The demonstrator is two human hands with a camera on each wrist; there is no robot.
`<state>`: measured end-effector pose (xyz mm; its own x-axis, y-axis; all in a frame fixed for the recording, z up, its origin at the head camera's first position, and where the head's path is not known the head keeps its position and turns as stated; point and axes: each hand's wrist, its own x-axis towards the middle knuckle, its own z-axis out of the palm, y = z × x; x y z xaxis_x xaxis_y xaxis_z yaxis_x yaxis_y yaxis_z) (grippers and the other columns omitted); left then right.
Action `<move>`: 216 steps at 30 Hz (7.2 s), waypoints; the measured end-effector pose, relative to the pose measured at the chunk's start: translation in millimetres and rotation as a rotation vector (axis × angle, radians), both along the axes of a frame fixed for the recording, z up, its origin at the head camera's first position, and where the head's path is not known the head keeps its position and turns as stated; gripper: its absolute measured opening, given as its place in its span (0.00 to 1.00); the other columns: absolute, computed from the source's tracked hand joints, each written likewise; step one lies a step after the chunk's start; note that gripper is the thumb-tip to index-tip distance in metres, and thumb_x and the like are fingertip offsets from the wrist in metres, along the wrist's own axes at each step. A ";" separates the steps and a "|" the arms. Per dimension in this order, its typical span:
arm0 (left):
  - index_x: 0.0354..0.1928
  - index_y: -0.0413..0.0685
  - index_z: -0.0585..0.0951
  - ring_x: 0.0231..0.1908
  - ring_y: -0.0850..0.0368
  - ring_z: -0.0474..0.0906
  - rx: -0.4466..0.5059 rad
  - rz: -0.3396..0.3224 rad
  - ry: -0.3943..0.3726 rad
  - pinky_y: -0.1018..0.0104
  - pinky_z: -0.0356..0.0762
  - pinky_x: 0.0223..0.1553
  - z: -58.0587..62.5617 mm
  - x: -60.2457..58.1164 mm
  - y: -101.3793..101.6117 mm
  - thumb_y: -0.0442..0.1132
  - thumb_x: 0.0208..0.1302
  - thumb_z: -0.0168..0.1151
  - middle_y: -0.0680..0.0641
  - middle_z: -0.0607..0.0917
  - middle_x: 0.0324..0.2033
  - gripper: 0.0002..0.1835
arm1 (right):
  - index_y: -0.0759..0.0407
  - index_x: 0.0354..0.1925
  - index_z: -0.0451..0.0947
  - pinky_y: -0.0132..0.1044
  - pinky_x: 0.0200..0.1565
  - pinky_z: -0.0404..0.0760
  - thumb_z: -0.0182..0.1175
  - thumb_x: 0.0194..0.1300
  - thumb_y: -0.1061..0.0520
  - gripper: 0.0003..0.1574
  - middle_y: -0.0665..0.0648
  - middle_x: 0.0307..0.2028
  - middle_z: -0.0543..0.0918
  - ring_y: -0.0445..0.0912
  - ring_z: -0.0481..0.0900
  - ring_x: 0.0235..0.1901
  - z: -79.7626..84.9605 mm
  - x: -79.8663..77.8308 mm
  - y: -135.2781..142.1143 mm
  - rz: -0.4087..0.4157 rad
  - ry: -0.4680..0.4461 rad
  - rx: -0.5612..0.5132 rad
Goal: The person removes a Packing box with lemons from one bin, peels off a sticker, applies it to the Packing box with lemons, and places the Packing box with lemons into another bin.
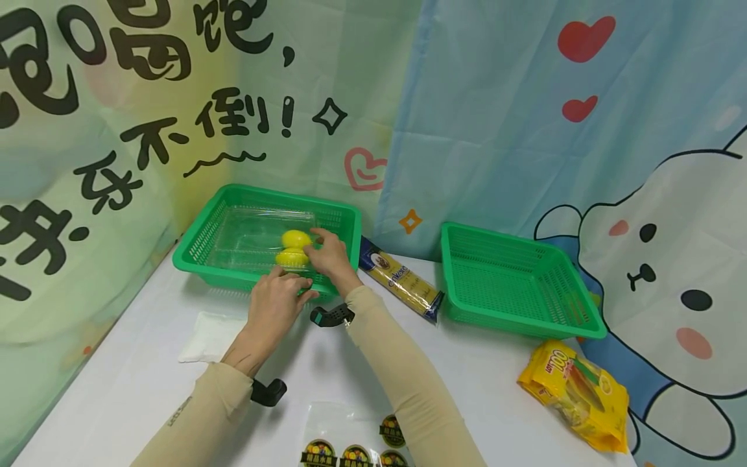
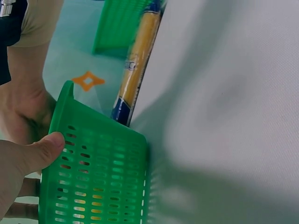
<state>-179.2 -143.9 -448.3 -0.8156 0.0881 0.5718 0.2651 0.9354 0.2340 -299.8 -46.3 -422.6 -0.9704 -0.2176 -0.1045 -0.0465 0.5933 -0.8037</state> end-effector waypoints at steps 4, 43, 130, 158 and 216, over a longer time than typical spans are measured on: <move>0.39 0.48 0.94 0.37 0.45 0.83 0.004 -0.002 0.003 0.53 0.85 0.34 0.3 0.0 0.5 0.49 0.55 0.79 0.47 0.93 0.35 0.15 | 0.49 0.74 0.73 0.48 0.53 0.81 0.60 0.78 0.56 0.30 0.61 0.69 0.78 0.60 0.65 0.73 -2.4 -0.1 0.4 -0.033 0.004 -0.043; 0.38 0.45 0.93 0.34 0.45 0.82 0.053 -0.020 -0.012 0.51 0.85 0.32 1.7 0.4 4.3 0.46 0.53 0.81 0.44 0.93 0.35 0.14 | 0.52 0.67 0.81 0.50 0.38 0.89 0.59 0.78 0.60 0.22 0.56 0.61 0.82 0.60 0.88 0.32 6.9 16.7 8.4 -0.254 -0.025 -0.295; 0.40 0.50 0.94 0.35 0.42 0.86 0.026 -0.003 0.062 0.55 0.70 0.16 1.9 7.8 4.2 0.51 0.50 0.82 0.46 0.93 0.35 0.17 | 0.60 0.61 0.84 0.34 0.30 0.88 0.60 0.75 0.63 0.19 0.63 0.67 0.79 0.44 0.84 0.20 103.1 119.3 209.1 -0.350 0.093 -0.423; 0.46 0.43 0.92 0.45 0.34 0.85 0.116 -0.020 -0.067 0.39 0.84 0.29 4.6 8.8 4.9 0.45 0.59 0.78 0.39 0.92 0.45 0.17 | 0.60 0.62 0.84 0.42 0.39 0.90 0.61 0.75 0.63 0.20 0.63 0.68 0.78 0.51 0.88 0.28 88.3 166.0 251.0 -0.377 0.056 -0.382; 0.45 0.48 0.93 0.44 0.35 0.86 0.059 0.028 0.011 0.38 0.80 0.34 1.2 7.3 7.5 0.49 0.56 0.80 0.42 0.93 0.42 0.18 | 0.64 0.58 0.85 0.39 0.33 0.89 0.63 0.72 0.66 0.18 0.65 0.64 0.82 0.48 0.86 0.25 35.2 220.0 276.0 -0.470 0.019 -0.353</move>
<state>-171.9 -136.4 -447.1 -0.8108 0.0308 0.5845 0.2416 0.9271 0.2864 -79.8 229.7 -387.4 -0.9722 0.2178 -0.0860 0.1408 0.2500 -0.9579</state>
